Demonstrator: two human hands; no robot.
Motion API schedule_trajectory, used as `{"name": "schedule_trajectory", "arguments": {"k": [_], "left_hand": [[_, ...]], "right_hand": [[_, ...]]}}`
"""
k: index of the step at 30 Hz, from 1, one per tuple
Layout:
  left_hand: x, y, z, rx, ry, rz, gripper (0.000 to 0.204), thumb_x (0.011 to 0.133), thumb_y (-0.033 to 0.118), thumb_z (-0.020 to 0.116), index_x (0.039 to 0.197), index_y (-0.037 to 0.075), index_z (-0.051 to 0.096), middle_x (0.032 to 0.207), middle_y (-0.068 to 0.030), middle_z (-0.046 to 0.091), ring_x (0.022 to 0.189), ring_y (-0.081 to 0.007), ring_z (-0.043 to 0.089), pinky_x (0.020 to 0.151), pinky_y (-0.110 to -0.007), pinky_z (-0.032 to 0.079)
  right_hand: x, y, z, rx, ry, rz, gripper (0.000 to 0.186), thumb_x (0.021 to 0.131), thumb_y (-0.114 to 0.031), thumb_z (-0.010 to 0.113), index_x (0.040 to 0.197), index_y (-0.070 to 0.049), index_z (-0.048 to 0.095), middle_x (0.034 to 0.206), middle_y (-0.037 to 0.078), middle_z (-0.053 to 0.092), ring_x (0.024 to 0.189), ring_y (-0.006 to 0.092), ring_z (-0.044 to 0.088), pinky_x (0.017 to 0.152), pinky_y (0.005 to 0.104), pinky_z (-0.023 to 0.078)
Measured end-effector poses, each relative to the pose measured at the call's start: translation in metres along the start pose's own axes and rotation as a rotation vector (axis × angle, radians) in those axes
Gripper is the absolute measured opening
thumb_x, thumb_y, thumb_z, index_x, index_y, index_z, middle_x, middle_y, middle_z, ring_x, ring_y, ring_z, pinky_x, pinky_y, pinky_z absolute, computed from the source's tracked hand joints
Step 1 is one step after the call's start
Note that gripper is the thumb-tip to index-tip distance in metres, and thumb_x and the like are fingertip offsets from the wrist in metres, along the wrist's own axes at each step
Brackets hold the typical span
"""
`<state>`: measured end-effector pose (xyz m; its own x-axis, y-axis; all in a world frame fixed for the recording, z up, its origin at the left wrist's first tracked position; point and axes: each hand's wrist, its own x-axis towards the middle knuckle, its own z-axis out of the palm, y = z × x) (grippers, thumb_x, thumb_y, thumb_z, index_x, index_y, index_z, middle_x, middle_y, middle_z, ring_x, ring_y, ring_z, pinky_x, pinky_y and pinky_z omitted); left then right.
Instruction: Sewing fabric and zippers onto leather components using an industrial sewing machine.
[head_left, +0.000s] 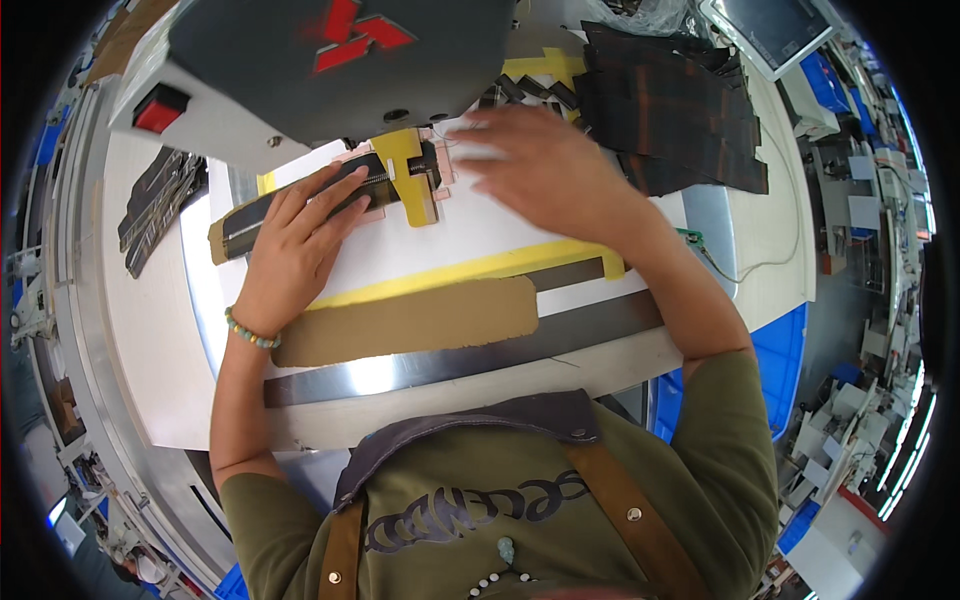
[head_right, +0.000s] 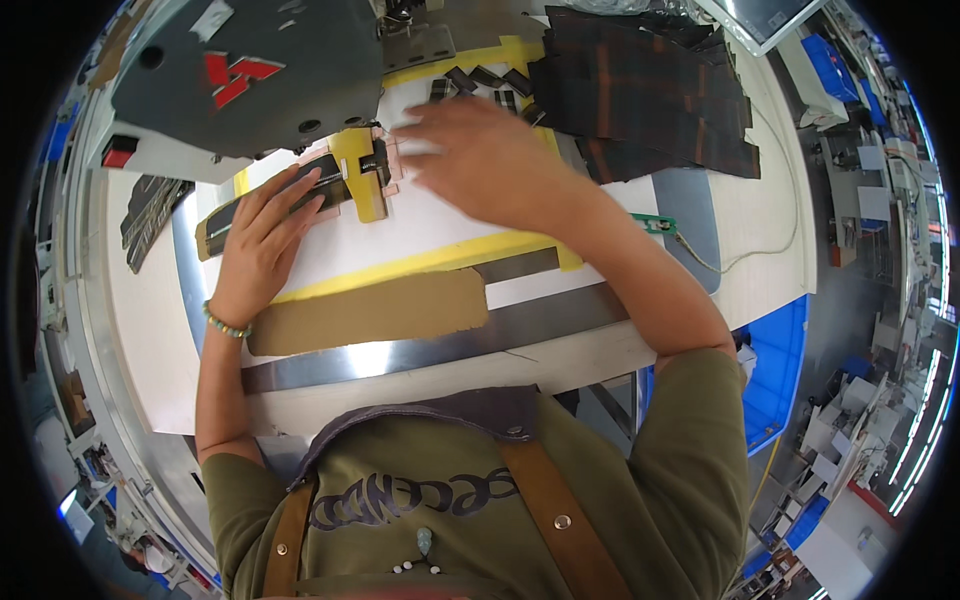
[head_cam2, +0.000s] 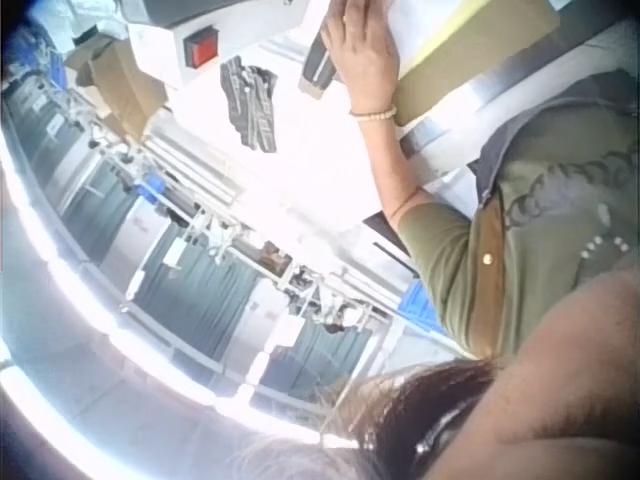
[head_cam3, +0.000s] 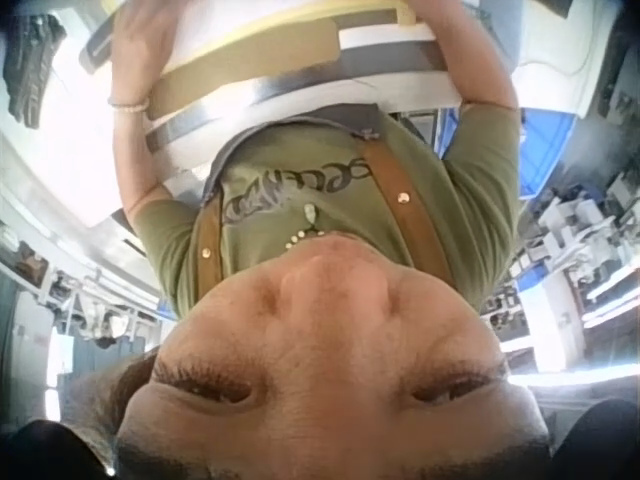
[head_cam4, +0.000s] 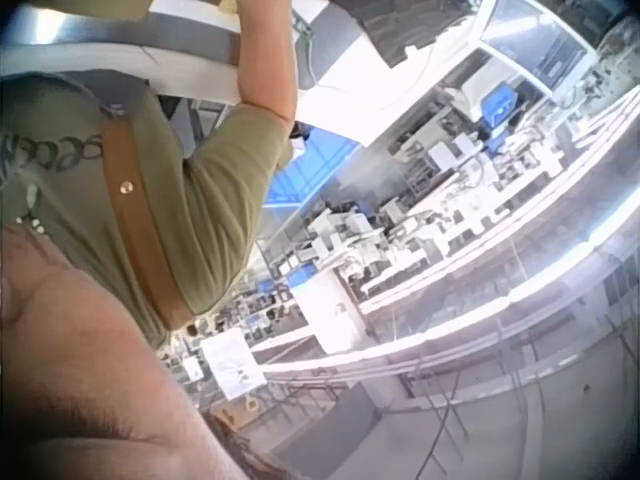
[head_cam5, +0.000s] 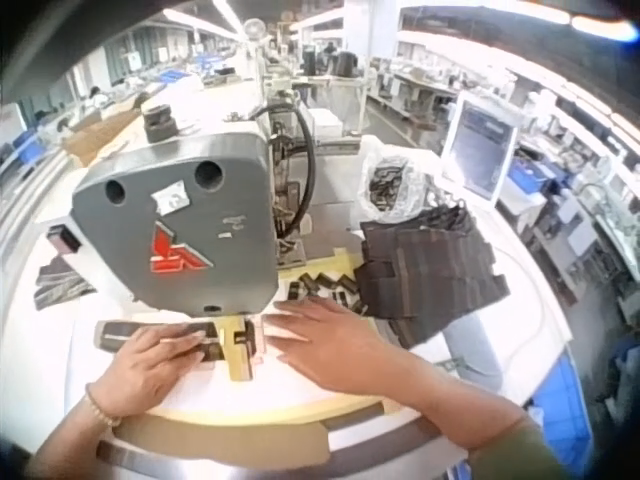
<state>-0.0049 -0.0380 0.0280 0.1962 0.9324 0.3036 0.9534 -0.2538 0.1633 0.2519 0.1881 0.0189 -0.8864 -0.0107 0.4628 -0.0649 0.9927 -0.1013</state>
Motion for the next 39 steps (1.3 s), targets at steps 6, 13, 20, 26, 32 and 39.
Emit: {"name": "schedule_trajectory", "arguments": {"k": [6, 13, 20, 26, 32, 39], "left_hand": [[-0.012, 0.094, -0.119, -0.627, 0.288, 0.160, 0.017, 0.100, 0.017, 0.061, 0.107, 0.004, 0.070, 0.128, -0.0253, 0.072, 0.116, -0.0433, 0.067, 0.088, -0.049, 0.059], [-0.063, 0.129, -0.154, -1.323, 0.376, 0.262, 0.023, 0.088, 0.003, 0.084, 0.086, 0.025, 0.083, 0.130, -0.0002, 0.073, 0.101, -0.0176, 0.074, 0.074, -0.026, 0.054], [-0.063, 0.123, -0.158, -0.993, 0.553, 0.341, 0.012, 0.095, 0.009, 0.078, 0.098, 0.020, 0.079, 0.115, 0.0065, 0.076, 0.091, -0.0125, 0.072, 0.075, -0.029, 0.054], [-0.004, 0.111, -0.052, -0.967, 0.249, -0.411, 0.032, 0.097, 0.005, 0.073, 0.128, 0.000, 0.071, 0.121, -0.0124, 0.077, 0.096, -0.0169, 0.073, 0.085, -0.030, 0.059], [0.012, 0.089, 0.010, -1.394, 0.161, -0.645, 0.020, 0.103, 0.012, 0.075, 0.119, 0.001, 0.073, 0.109, -0.0057, 0.077, 0.093, -0.0101, 0.072, 0.083, -0.027, 0.060], [0.011, 0.089, 0.021, -1.401, 0.264, -0.676, 0.014, 0.104, 0.013, 0.075, 0.111, 0.001, 0.073, 0.096, -0.0046, 0.078, 0.089, -0.0093, 0.072, 0.083, -0.025, 0.059]], "right_hand": [[-0.011, 0.039, -0.079, -0.022, -0.026, 0.317, 0.026, 0.096, -0.014, 0.072, 0.121, -0.010, 0.079, 0.115, 0.011, 0.076, 0.108, 0.0350, 0.071, 0.095, 0.0459, 0.059], [-0.037, 0.043, -0.055, -0.113, -0.297, 0.372, 0.025, 0.093, -0.010, 0.073, 0.118, -0.009, 0.074, 0.119, 0.010, 0.069, 0.105, 0.0339, 0.072, 0.090, 0.0449, 0.058], [-0.040, 0.047, -0.055, 0.053, -0.260, 0.554, 0.017, 0.092, -0.010, 0.075, 0.108, -0.007, 0.071, 0.101, 0.008, 0.069, 0.089, 0.0289, 0.071, 0.081, 0.0407, 0.057], [-0.008, -0.027, -0.065, 0.600, -0.049, 0.683, 0.032, 0.091, -0.004, 0.082, 0.122, -0.005, 0.075, 0.090, 0.001, 0.075, 0.075, 0.0077, 0.059, 0.073, 0.0256, 0.049], [0.016, -0.073, -0.047, 0.840, -0.058, 0.597, 0.038, 0.092, -0.007, 0.082, 0.129, -0.006, 0.076, 0.089, -0.002, 0.076, 0.077, 0.0055, 0.057, 0.073, 0.0235, 0.048], [0.018, -0.074, -0.040, 0.884, -0.064, 0.584, 0.037, 0.091, -0.008, 0.081, 0.128, -0.004, 0.077, 0.101, 0.001, 0.078, 0.078, 0.0067, 0.058, 0.073, 0.0238, 0.048]]}}
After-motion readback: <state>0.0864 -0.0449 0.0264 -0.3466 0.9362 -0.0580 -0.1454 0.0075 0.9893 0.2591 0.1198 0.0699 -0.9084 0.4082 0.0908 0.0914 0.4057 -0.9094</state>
